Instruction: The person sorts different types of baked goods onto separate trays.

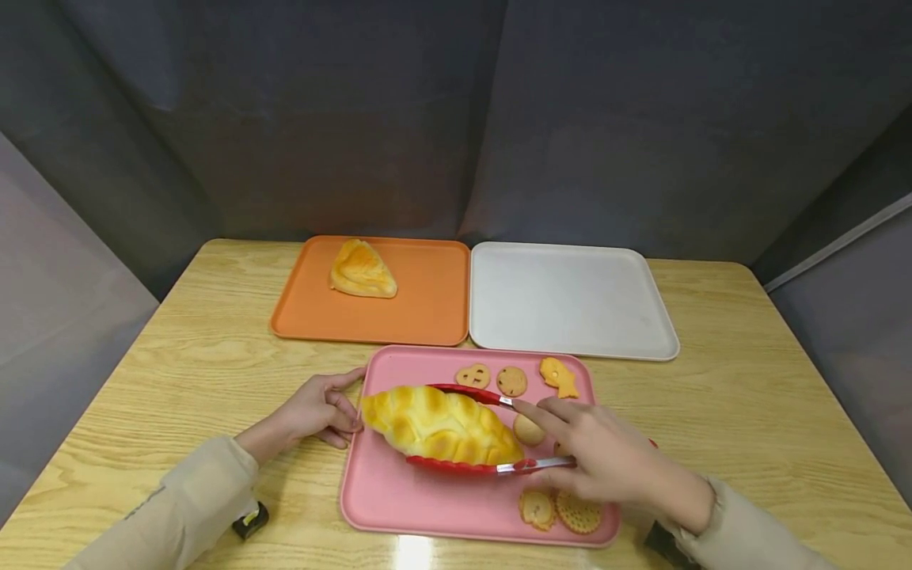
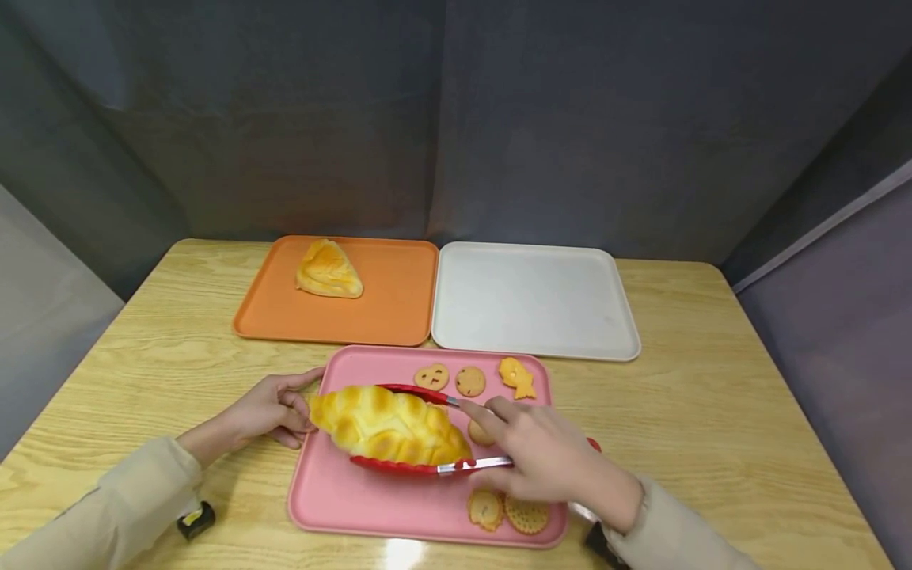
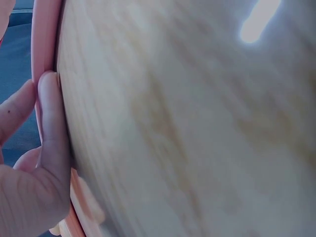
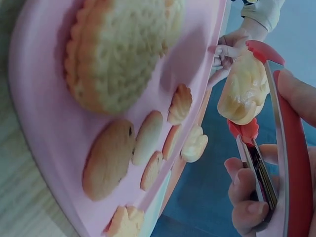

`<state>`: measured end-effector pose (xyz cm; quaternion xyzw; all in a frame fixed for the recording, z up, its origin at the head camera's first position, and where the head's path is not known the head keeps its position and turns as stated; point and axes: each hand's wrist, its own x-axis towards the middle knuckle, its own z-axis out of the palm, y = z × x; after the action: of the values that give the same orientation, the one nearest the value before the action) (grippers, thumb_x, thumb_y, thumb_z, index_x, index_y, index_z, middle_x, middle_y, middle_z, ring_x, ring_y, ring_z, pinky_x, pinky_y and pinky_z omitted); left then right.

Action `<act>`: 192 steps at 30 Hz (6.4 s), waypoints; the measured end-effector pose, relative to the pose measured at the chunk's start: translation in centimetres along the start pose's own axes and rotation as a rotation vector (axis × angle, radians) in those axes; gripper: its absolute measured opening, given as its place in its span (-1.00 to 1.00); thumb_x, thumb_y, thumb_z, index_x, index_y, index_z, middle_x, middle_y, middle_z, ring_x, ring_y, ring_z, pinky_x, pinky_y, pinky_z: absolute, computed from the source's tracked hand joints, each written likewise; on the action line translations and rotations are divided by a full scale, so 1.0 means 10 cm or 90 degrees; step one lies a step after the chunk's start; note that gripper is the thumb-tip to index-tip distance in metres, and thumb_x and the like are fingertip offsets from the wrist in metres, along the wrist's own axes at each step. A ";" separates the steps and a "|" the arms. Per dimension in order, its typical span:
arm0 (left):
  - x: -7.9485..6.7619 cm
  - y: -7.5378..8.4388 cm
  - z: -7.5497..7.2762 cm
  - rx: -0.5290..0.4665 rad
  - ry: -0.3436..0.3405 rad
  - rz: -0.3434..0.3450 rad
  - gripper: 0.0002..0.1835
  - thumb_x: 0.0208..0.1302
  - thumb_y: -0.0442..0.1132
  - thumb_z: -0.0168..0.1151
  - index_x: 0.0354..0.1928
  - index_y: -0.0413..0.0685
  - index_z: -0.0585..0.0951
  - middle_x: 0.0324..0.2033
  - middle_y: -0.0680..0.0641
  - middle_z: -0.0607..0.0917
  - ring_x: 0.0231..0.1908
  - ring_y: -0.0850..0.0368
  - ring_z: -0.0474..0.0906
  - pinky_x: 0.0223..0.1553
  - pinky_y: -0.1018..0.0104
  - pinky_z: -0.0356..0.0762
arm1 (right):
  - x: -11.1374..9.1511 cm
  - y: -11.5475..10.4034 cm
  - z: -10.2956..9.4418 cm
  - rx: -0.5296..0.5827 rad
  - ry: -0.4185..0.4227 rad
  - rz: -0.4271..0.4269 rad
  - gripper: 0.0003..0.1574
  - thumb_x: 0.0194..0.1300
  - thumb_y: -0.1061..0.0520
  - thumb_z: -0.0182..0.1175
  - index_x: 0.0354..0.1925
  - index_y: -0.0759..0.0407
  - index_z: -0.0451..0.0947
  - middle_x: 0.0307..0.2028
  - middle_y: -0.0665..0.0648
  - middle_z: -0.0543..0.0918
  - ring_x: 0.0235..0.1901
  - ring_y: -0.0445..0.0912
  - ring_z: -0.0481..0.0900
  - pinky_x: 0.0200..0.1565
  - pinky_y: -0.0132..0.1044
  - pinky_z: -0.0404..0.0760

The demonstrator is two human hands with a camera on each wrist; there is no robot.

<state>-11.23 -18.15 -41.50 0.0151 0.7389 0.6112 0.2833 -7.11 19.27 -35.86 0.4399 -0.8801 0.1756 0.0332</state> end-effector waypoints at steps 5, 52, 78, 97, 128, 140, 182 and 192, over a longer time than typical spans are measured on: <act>0.00 0.00 0.00 0.008 0.002 0.002 -0.10 -0.05 -0.61 0.15 0.38 -0.18 0.04 -0.53 -0.16 0.63 -0.60 0.07 0.59 -0.56 0.12 0.62 | 0.02 0.05 -0.05 -0.001 0.005 -0.010 -0.15 0.00 -0.10 0.34 0.21 0.20 0.34 -0.26 0.02 0.50 -0.59 -0.39 0.27 -0.61 -0.59 0.30; 0.01 -0.02 0.00 0.006 0.009 -0.003 -0.08 -0.06 -0.57 0.24 0.38 -0.19 0.04 -0.57 -0.11 0.61 -0.64 0.11 0.57 -0.56 0.15 0.62 | 0.51 0.26 -0.10 -0.091 0.081 0.177 -0.03 -0.04 -0.24 0.31 0.24 0.19 0.30 -0.33 0.16 0.53 -0.66 -0.18 0.31 -0.60 -0.39 0.38; 0.01 -0.04 0.01 0.008 0.008 -0.005 -0.09 -0.06 -0.57 0.24 0.37 -0.20 0.06 -0.56 -0.13 0.61 -0.63 0.07 0.58 -0.56 0.15 0.63 | 1.05 0.39 -0.11 -0.054 0.075 0.310 -0.02 0.01 -0.35 0.21 0.26 0.14 0.28 -0.25 0.24 0.57 -0.58 0.01 0.45 -0.53 -0.18 0.50; 0.00 -0.03 0.01 0.009 0.005 -0.002 -0.08 -0.06 -0.58 0.23 0.38 -0.20 0.05 -0.57 -0.13 0.62 -0.64 0.07 0.58 -0.56 0.14 0.63 | 1.42 0.60 0.03 -0.031 -0.012 0.391 -0.05 0.07 -0.30 0.18 0.27 0.20 0.25 -0.19 0.26 0.57 -0.36 0.07 0.51 -0.32 -0.07 0.59; -0.02 -0.01 0.00 0.014 0.006 -0.002 -0.09 -0.04 -0.57 0.22 0.38 -0.20 0.04 -0.56 -0.15 0.62 -0.65 0.07 0.58 -0.55 0.14 0.63 | 1.81 0.74 0.29 -0.033 -0.088 0.476 -0.12 0.03 -0.33 0.19 0.10 0.26 0.37 -0.37 0.17 0.54 -0.43 0.02 0.48 -0.45 -0.21 0.55; -0.03 0.01 -0.01 0.007 0.009 -0.002 -0.09 -0.04 -0.57 0.23 0.38 -0.21 0.03 -0.56 -0.14 0.62 -0.63 0.06 0.58 -0.54 0.14 0.63 | 1.73 0.70 0.18 -0.016 -0.063 0.461 0.05 0.01 -0.36 0.18 0.28 0.22 0.21 -0.20 0.23 0.53 -0.30 0.06 0.49 -0.28 -0.09 0.59; -0.03 0.02 -0.01 0.014 0.014 -0.006 -0.10 -0.04 -0.57 0.22 0.38 -0.19 0.05 -0.55 -0.14 0.62 -0.66 0.08 0.57 -0.56 0.16 0.62 | 1.01 0.34 -0.07 -0.042 -0.008 0.336 0.08 -0.08 -0.40 0.24 0.26 0.17 0.26 -0.34 0.19 0.54 -0.61 -0.01 0.44 -0.54 -0.20 0.47; -0.02 0.00 0.00 0.015 0.017 -0.010 -0.11 -0.04 -0.57 0.21 0.38 -0.18 0.06 -0.55 -0.15 0.63 -0.65 0.08 0.57 -0.56 0.16 0.63 | 0.79 0.25 -0.09 -0.049 0.000 0.329 0.07 -0.10 -0.34 0.30 0.24 0.18 0.27 -0.32 0.20 0.54 -0.63 -0.04 0.44 -0.55 -0.22 0.49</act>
<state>-11.08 -18.25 -41.46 0.0041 0.7501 0.6000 0.2780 -14.01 14.94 -34.06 0.1987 -0.9694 0.1444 0.0038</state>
